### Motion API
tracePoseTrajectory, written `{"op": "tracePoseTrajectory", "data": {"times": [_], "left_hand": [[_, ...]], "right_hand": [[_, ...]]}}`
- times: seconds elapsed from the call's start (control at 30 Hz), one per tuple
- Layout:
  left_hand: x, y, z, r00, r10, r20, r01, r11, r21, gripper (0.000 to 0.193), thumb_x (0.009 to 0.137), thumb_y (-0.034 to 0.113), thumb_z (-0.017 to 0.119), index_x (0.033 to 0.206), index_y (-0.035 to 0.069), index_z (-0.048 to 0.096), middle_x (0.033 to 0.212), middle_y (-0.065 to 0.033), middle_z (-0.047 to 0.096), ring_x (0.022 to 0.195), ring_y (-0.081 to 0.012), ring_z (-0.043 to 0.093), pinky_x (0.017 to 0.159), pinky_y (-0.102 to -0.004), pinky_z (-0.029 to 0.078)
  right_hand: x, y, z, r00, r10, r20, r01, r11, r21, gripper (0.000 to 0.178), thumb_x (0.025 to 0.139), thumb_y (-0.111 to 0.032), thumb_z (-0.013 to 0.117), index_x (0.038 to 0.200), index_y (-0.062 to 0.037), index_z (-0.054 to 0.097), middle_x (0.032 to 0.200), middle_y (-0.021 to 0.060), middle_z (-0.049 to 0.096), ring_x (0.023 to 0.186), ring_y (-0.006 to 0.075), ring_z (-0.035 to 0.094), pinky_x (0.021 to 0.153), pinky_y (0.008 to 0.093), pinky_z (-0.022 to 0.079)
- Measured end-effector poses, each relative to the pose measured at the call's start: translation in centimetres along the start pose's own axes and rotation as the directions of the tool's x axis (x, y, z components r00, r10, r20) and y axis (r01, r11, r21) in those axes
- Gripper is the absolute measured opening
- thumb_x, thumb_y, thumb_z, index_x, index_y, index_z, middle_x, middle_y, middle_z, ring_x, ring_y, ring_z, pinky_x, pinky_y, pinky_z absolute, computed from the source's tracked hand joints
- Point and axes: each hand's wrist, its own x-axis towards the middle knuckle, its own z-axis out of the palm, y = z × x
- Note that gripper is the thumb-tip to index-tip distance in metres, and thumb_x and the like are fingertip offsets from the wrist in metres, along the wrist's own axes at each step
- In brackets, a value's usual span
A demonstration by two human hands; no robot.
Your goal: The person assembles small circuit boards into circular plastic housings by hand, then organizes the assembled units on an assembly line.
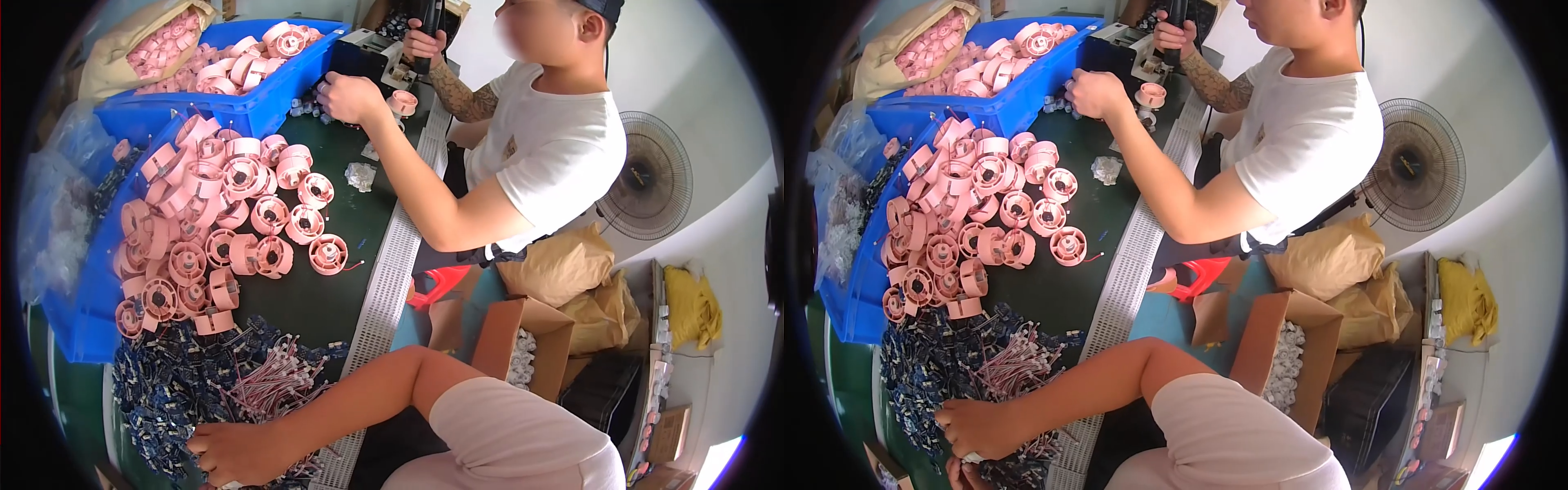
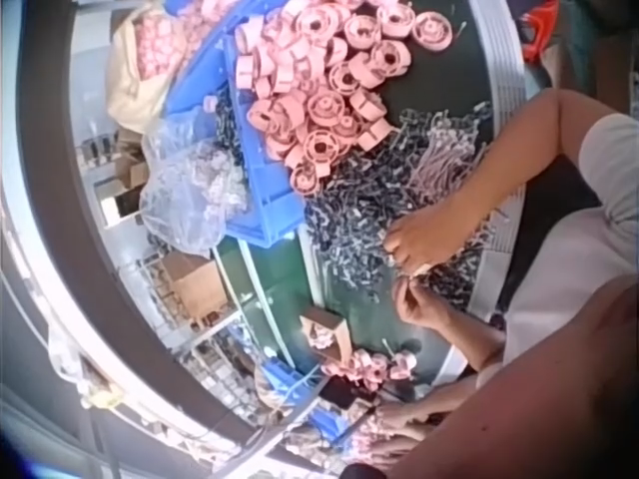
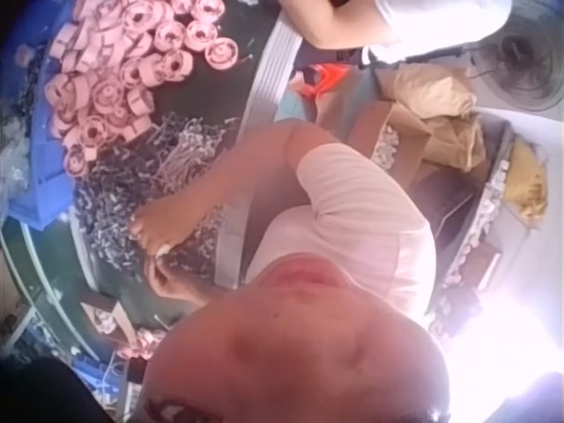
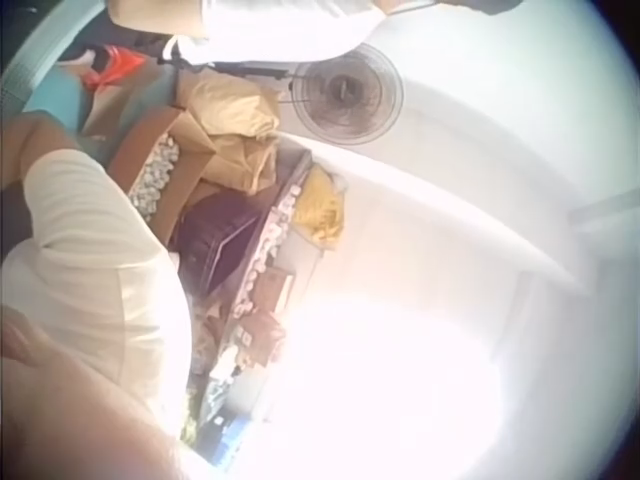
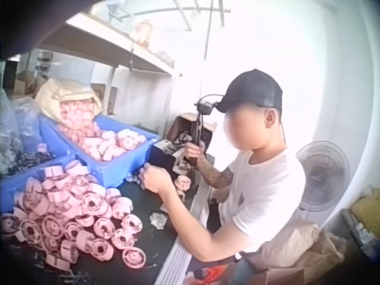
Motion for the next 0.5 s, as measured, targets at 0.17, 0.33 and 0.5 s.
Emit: {"op": "tracePoseTrajectory", "data": {"times": [0.17, 0.33, 0.5], "left_hand": [[-0.2, 0.3, 0.1, 0.985, 0.149, 0.087, -0.157, 0.983, 0.096, 0.014, 0.08, 0.002, 0.066, 0.091, -0.007, 0.066, 0.093, -0.0151, 0.06, 0.081, -0.0241, 0.059, 0.068, -0.0335, 0.049], [-0.8, 0.1, 0.5, 0.986, 0.167, 0.025, -0.169, 0.973, 0.155, 0.017, 0.077, 0.008, 0.072, 0.089, -0.003, 0.069, 0.085, -0.0128, 0.063, 0.073, -0.0234, 0.06, 0.06, -0.0343, 0.048], [-0.8, 0.5, 0.2, 0.992, 0.115, 0.055, -0.127, 0.911, 0.392, 0.019, 0.082, 0.015, 0.067, 0.092, -0.001, 0.068, 0.089, -0.0133, 0.063, 0.078, -0.025, 0.06, 0.064, -0.0361, 0.048]], "right_hand": [[-0.4, -0.4, -1.3, 0.994, -0.019, 0.108, 0.023, 0.999, -0.035, 0.013, 0.068, -0.02, 0.062, 0.061, -0.01, 0.066, 0.066, -0.0014, 0.055, 0.086, 0.021, 0.041, 0.078, 0.0373, 0.034], [-0.3, -1.5, -2.5, 0.976, -0.006, 0.216, 0.037, 0.989, -0.141, 0.012, 0.065, -0.02, 0.061, 0.062, -0.0089, 0.064, 0.071, 0.001, 0.055, 0.088, 0.0221, 0.042, 0.083, 0.0384, 0.033], [-0.2, -1.9, -1.5, 0.953, 0.104, 0.285, -0.049, 0.98, -0.195, 0.015, 0.061, -0.024, 0.057, 0.063, -0.0084, 0.057, 0.074, 0.0042, 0.052, 0.086, 0.0236, 0.045, 0.085, 0.0406, 0.034]]}}
